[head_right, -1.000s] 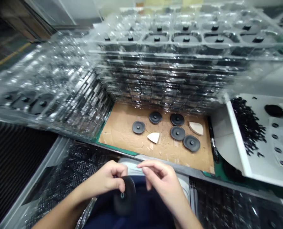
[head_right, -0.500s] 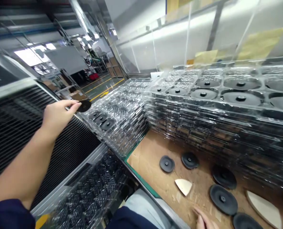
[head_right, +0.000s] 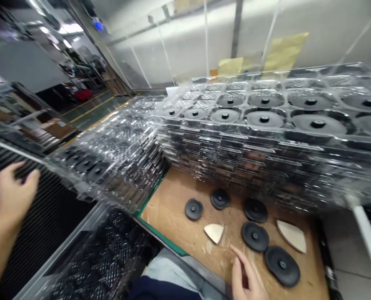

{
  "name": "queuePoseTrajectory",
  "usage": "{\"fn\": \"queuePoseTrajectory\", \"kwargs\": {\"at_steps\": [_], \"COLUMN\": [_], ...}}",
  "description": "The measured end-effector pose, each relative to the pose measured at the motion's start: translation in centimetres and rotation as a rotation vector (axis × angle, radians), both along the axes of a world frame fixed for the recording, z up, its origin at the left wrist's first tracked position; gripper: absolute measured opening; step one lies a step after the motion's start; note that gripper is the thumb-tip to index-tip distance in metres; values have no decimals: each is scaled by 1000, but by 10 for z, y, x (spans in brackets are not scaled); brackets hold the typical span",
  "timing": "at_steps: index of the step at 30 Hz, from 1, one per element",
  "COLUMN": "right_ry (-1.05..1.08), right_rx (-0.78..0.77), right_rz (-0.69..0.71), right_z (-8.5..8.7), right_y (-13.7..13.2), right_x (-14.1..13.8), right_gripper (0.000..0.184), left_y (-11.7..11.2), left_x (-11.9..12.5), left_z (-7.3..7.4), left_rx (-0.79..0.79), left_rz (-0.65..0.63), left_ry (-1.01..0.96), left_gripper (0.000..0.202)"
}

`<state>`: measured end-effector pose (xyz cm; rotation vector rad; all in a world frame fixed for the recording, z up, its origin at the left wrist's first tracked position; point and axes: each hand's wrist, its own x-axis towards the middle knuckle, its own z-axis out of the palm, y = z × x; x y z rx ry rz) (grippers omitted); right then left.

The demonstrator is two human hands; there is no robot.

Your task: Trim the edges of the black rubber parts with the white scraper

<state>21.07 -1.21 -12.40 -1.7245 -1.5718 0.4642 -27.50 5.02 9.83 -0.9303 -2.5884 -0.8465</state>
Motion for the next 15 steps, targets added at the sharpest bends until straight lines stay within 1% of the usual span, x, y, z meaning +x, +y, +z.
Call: {"fn": "queuePoseTrajectory", "kwargs": {"at_steps": [1, 2, 3, 4, 5, 6, 7, 8, 9, 10, 11, 12, 13, 14, 15], "right_ry": [-11, -19, -24, -33, -45, -60, -73, -82, -89, -92, -93, -91, -87, -83, -68], "right_rx": [44, 89, 121, 125, 111, 87, 64, 45, 27, 11, -3, -18, -33, -48, -68], "right_rz": [52, 123, 203, 275, 335, 385, 433, 476, 509, 532, 544, 548, 544, 539, 540], "right_z": [10, 18, 25, 29, 31, 31, 30, 27, 25, 24, 24, 27, 31, 37, 45], "right_y": [8, 17, 28, 41, 54, 67, 79, 89, 97, 102, 104, 102, 97, 89, 80], "right_x": [-4, -10, -18, -28, -39, -49, -59, -68, -75, -79, -81, -81, -80, -78, -75], "right_gripper": [26, 26, 27, 31, 38, 48, 58, 66, 72, 74, 75, 76, 77, 80, 83], "left_y": [-15, -31, -48, -65, -80, -93, -104, -111, -114, -114, -110, -103, -93, -83, -72], "left_x": [3, 9, 17, 29, 45, 63, 84, 107, 130, 154, 175, 195, 211, 225, 236], "left_z": [-14, -31, -51, -73, -95, -116, -136, -153, -166, -175, -179, -180, -178, -175, -170], "left_rx": [7, -2, -8, -30, -55, -75, -85, -97, -112, -97, -23, 32, 66, 91, 127], "left_rz": [44, 80, 107, 95, 73, 39, -23, -85, -149, -211, -314, -423, -514, -571, -612], "left_ry": [-69, -151, -239, -338, -445, -533, -620, -702, -769, -822, -906, -994, -1096, -1221, -1373], "left_gripper": [58, 57, 51, 38, 26, 20, 18, 19, 24, 26, 25, 24, 22, 21, 28]}}
